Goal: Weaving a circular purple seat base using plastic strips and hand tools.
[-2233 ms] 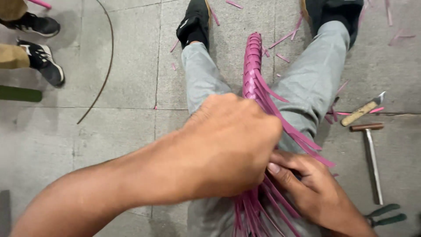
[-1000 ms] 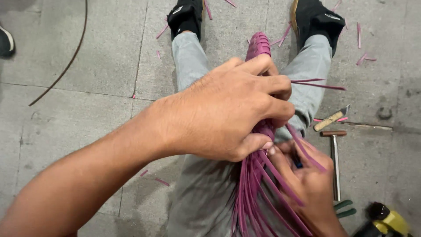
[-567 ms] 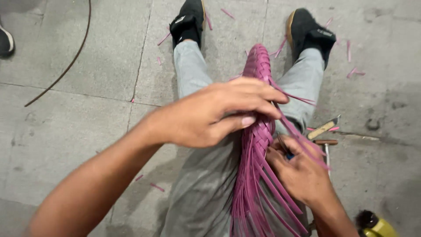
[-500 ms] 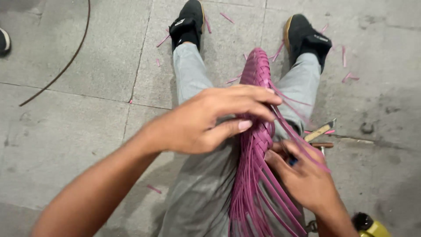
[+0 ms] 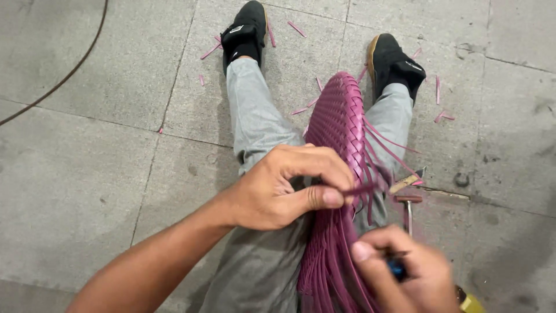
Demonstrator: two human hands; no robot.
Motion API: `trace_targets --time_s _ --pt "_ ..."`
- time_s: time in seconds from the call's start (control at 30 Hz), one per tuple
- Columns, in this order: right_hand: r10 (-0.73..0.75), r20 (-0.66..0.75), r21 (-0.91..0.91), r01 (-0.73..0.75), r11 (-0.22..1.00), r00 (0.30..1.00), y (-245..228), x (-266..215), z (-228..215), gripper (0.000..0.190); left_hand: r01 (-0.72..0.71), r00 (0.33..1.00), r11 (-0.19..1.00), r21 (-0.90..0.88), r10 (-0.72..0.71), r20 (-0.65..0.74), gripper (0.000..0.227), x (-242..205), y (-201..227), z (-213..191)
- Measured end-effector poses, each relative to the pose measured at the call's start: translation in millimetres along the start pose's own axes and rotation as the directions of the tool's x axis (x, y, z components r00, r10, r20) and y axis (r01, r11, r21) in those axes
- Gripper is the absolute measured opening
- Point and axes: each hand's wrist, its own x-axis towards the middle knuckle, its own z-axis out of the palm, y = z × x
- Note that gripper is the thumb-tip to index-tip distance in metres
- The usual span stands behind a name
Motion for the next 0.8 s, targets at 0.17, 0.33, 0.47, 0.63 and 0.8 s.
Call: trace_targets --time_s 0.17,0.33,0.47,0.63,0.8 --pt "-0.095 0.173 0.351 0.029 0.936 0.980 38 18 -9 0.013 0.168 0.977 0.986 0.013 -0.165 -0.132 0.018 1 14 8" --pt "-0.160 0.029 0.284 0.145 0.948 0.987 -31 35 29 0.020 0.151 0.983 0.923 0.353 -0.104 -0.150 0.032 23 29 9" --pt "-0.209 0.093 0.404 0.155 0.901 0.974 -32 48 38 0.023 0.327 0.943 0.829 0.453 -0.254 -0.215 0.086 24 20 19" --pt "-0.142 0.209 0.612 -0.016 0.791 0.967 43 60 70 0.023 0.492 0.870 0.829 0.264 -0.456 -0.189 0.106 22 35 25" --pt "0.033 0.270 0.432 -0.152 0.889 0.962 72 65 71 0.034 0.535 0.841 0.817 0.213 -0.493 -0.222 0.104 17 37 28"
